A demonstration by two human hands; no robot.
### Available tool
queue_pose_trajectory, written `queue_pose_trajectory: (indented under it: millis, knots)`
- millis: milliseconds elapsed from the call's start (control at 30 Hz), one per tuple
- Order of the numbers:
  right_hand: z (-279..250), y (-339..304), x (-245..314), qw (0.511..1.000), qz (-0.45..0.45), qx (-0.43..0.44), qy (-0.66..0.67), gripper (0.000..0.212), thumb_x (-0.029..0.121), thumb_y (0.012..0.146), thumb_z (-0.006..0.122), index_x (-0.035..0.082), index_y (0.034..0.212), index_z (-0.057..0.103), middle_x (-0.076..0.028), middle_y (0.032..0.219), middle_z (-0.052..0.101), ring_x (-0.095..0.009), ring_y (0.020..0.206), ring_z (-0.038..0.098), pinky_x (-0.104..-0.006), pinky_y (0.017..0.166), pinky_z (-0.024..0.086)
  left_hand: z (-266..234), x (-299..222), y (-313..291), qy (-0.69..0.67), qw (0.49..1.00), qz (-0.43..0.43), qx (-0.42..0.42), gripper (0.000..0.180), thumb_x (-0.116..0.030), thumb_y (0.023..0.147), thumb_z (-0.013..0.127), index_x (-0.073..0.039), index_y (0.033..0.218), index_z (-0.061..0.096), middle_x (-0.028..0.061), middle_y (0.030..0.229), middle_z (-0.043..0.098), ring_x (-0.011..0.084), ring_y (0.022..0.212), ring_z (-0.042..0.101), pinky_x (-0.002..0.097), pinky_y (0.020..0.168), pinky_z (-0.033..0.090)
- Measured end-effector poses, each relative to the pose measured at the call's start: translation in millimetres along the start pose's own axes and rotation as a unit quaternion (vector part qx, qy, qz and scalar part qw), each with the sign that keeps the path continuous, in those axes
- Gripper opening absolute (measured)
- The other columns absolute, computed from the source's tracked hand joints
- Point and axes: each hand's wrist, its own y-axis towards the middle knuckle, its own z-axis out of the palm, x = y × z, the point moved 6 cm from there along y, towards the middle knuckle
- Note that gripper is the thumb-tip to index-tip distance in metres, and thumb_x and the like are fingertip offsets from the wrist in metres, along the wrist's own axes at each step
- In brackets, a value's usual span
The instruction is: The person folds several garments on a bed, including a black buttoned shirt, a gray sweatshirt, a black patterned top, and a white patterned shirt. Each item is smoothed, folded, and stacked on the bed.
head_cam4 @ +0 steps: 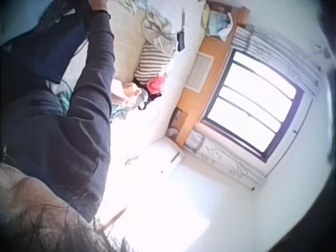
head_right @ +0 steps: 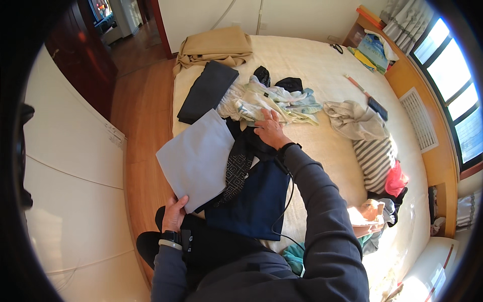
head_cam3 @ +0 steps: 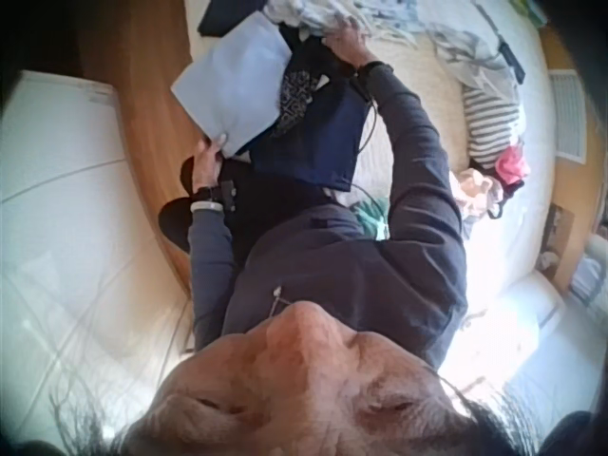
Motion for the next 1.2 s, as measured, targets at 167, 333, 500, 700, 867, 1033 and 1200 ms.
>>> queue_pose_trajectory:
  millis: [167, 333, 500, 700, 867, 1033, 1200]
  knots:
    - [-67.6, 72.2, -25.5, 0.981, -0.152, -0.115, -0.016, 0.021, 0.021, 0.097, 0.067, 0.001, 0.103, 0.07, -0.021, 0.125, 0.068, -0.045, 0.121, 0.061, -0.0529, 0.101, 0.053, -1.2, 0.7, 0.2, -0.012, 1.0, -0.003, 0.008, 0.076, -0.015, 0.097, 0.079, 0.004, 0.161, 0.041, 0.0161, 0.154, 0.057, 0.029, 0.142, 0.055, 0.0424, 0.121, 0.042]
    - [-215.8, 11.1, -172.0, 0.882, 0.186, -0.432, -0.026, 0.053, 0.028, 0.106, 0.06, -0.001, 0.15, 0.057, -0.033, 0.162, 0.044, -0.047, 0.15, 0.042, -0.0493, 0.122, 0.039, 1.3, 0.6, -2.0, -0.016, 1.0, -0.013, -0.013, 0.074, -0.016, 0.095, 0.08, 0.007, 0.156, 0.046, 0.0182, 0.15, 0.06, 0.0286, 0.139, 0.058, 0.0405, 0.12, 0.043]
    - [-168.1, -66.8, -208.8, 0.909, 0.267, -0.306, -0.092, 0.059, 0.018, 0.09, 0.074, 0.002, 0.145, 0.061, -0.031, 0.147, 0.06, -0.047, 0.136, 0.057, -0.0512, 0.112, 0.048, 2.8, 0.4, 0.4, -0.018, 1.0, -0.003, -0.008, 0.073, -0.017, 0.095, 0.081, 0.007, 0.155, 0.046, 0.0176, 0.15, 0.06, 0.0284, 0.138, 0.058, 0.0401, 0.119, 0.043]
    - [16.2, -61.4, -99.9, 0.934, 0.199, -0.04, 0.295, 0.05, 0.032, 0.084, 0.089, -0.005, 0.111, 0.067, -0.01, 0.101, 0.069, -0.023, 0.095, 0.067, -0.0359, 0.085, 0.054, 0.1, 0.3, -1.4, -0.004, 1.0, 0.004, -0.017, 0.074, -0.018, 0.095, 0.082, 0.005, 0.156, 0.047, 0.0161, 0.15, 0.06, 0.0272, 0.138, 0.058, 0.0401, 0.118, 0.044]
    - [4.6, -38.7, -27.4, 0.922, 0.209, -0.067, 0.319, 0.027, 0.013, 0.087, 0.079, -0.003, 0.107, 0.07, -0.007, 0.093, 0.069, -0.019, 0.089, 0.065, -0.035, 0.08, 0.051, -7.7, 0.3, -8.8, -0.006, 0.997, 0.07, -0.017, 0.071, -0.015, 0.096, 0.079, 0.005, 0.156, 0.046, 0.0149, 0.147, 0.061, 0.0251, 0.135, 0.059, 0.0383, 0.115, 0.046]
    - [-79.5, -66.7, 91.8, 0.851, -0.021, -0.176, 0.495, 0.006, 0.002, 0.103, 0.063, 0.005, 0.107, 0.066, 0.008, 0.093, 0.059, -0.003, 0.086, 0.05, -0.0252, 0.074, 0.043, -18.7, -7.1, -42.4, 0.037, 0.98, 0.158, -0.117, 0.06, -0.014, 0.1, 0.075, 0.005, 0.151, 0.052, 0.0159, 0.144, 0.062, 0.0221, 0.13, 0.061, 0.0373, 0.111, 0.048]
    - [-81.6, -188.8, 266.1, 0.889, -0.262, -0.049, 0.371, 0.015, -0.002, 0.098, 0.066, -0.003, 0.103, 0.052, -0.021, 0.092, 0.054, -0.044, 0.086, 0.058, -0.0427, 0.071, 0.05, 39.2, -27.1, -97.1, -0.028, 0.989, 0.124, 0.072, 0.057, -0.033, 0.106, 0.071, 0.002, 0.147, 0.055, 0.0169, 0.133, 0.068, 0.0277, 0.123, 0.067, 0.0391, 0.108, 0.053]
